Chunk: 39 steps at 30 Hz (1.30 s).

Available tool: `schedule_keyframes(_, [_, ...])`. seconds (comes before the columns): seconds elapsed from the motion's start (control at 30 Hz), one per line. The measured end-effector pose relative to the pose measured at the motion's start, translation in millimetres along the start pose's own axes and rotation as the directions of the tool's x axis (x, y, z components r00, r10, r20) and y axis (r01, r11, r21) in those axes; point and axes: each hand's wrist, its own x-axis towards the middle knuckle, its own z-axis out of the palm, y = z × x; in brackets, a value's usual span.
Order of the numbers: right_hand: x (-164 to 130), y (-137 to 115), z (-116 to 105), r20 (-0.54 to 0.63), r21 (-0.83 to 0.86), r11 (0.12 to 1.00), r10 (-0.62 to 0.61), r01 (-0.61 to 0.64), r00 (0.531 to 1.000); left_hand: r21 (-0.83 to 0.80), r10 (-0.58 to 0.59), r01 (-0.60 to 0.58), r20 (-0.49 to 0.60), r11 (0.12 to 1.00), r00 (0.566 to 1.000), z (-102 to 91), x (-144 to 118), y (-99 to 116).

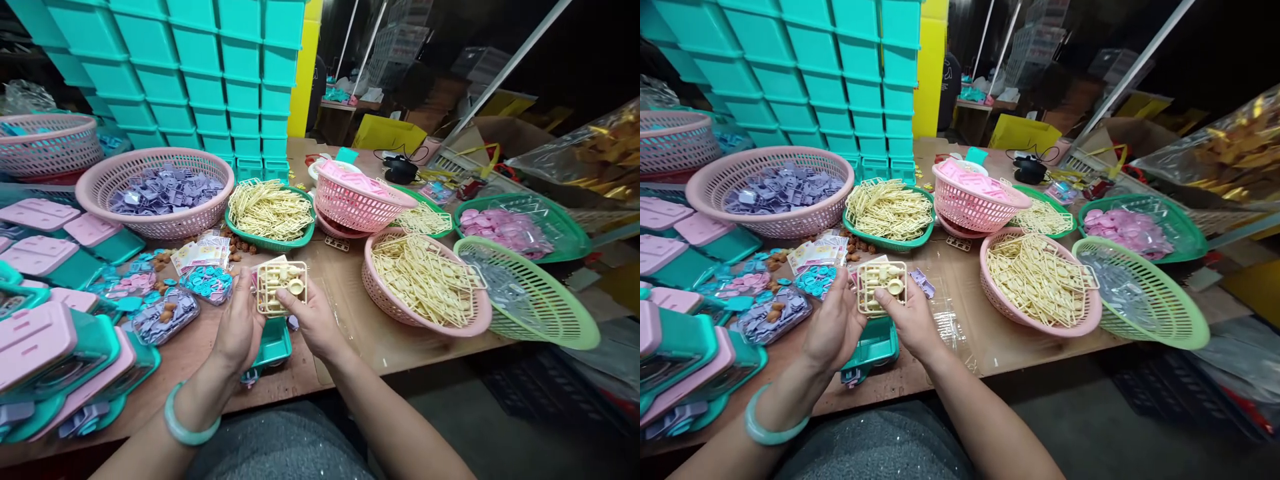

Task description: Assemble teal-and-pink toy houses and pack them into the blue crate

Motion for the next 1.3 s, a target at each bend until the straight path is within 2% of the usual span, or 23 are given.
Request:
schedule_keyframes(0.1, [1, 2, -1, 0.051, -0.072, 0.997, 0.019, -0.015, 0.998, 0.031, -0.007, 0.007, -0.008, 0.999, 1.0, -2.3, -2, 4])
schedule_keyframes(0.23, [0, 3, 0, 0.044, -0.165, 0.986, 0.012, -0.004, 0.999, 0.108, 0.086, -0.085, -0.006, 0.991, 0.996, -8.3, -7, 0])
schedule_keyframes(0.33, [-5, -5, 7, 0.178, -0.124, 0.991, 0.071, -0.049, 0.982, 0.181, 0.15, -0.149, 0.007, 0.972, 0.989, -11.9, -13, 0])
schedule_keyframes(0.4, [-8, -12, 11, 0.229, -0.107, 0.993, 0.074, -0.05, 0.971, 0.227, 0.178, -0.186, 0.054, 0.956, 0.983, -14.7, -17, 4])
schedule_keyframes(0.47, [-9, -16, 10, 0.227, -0.136, 0.99, 0.055, -0.024, 0.972, 0.258, 0.18, -0.209, 0.133, 0.943, 0.975, -22.0, -22, 11])
schedule_keyframes(0.57, [-9, -14, -3, 0.26, -0.297, 0.951, -0.006, 0.086, 0.966, 0.37, 0.156, -0.229, 0.217, 0.9, 0.964, -48.8, -31, 20])
schedule_keyframes(0.63, [-9, -8, -16, 0.349, -0.476, 0.848, -0.061, 0.234, 0.935, 0.539, 0.122, -0.228, 0.224, 0.811, 0.967, -74.8, -39, 20])
schedule_keyframes(0.73, [-11, 2, -28, 0.552, -0.657, 0.573, -0.077, 0.49, 0.83, 0.731, 0.029, -0.166, 0.196, 0.662, 0.98, -109.1, -47, 11])
schedule_keyframes(0.8, [-14, 7, -27, 0.658, -0.681, 0.384, -0.053, 0.624, 0.751, 0.766, -0.002, -0.16, 0.206, 0.623, 0.979, -120.8, -48, 2])
schedule_keyframes(0.87, [-19, 10, -19, 0.696, -0.701, 0.203, -0.016, 0.684, 0.718, 0.778, 0.007, -0.196, 0.239, 0.597, 0.971, -124.3, -47, -3])
schedule_keyframes(0.9, [-22, 12, -14, 0.686, -0.722, 0.117, 0.0, 0.682, 0.727, 0.785, 0.019, -0.217, 0.253, 0.581, 0.967, -124.5, -47, -5])
schedule_keyframes(1.0, [-29, 16, 3, 0.596, -0.793, -0.111, 0.056, 0.599, 0.801, 0.83, 0.026, -0.246, 0.269, 0.5, 0.963, -125.7, -43, -6])
schedule_keyframes(1.1, [-29, 18, 14, 0.516, -0.814, -0.224, 0.147, 0.536, 0.844, 0.861, -0.002, -0.276, 0.306, 0.427, 0.952, -130.4, -40, -6])
schedule_keyframes(1.17, [-27, 12, 16, 0.476, -0.835, -0.199, 0.204, 0.512, 0.855, 0.865, -0.007, -0.302, 0.332, 0.402, 0.943, -133.1, -39, -7])
schedule_keyframes(1.2, [-25, 7, 15, 0.472, -0.85, -0.14, 0.228, 0.508, 0.852, 0.865, -0.011, -0.308, 0.34, 0.396, 0.94, -133.9, -39, -7])
schedule_keyframes(1.3, [-22, -9, 6, 0.573, -0.819, 0.179, 0.269, 0.545, 0.774, 0.864, -0.018, -0.31, 0.345, 0.397, 0.938, -133.7, -39, -5])
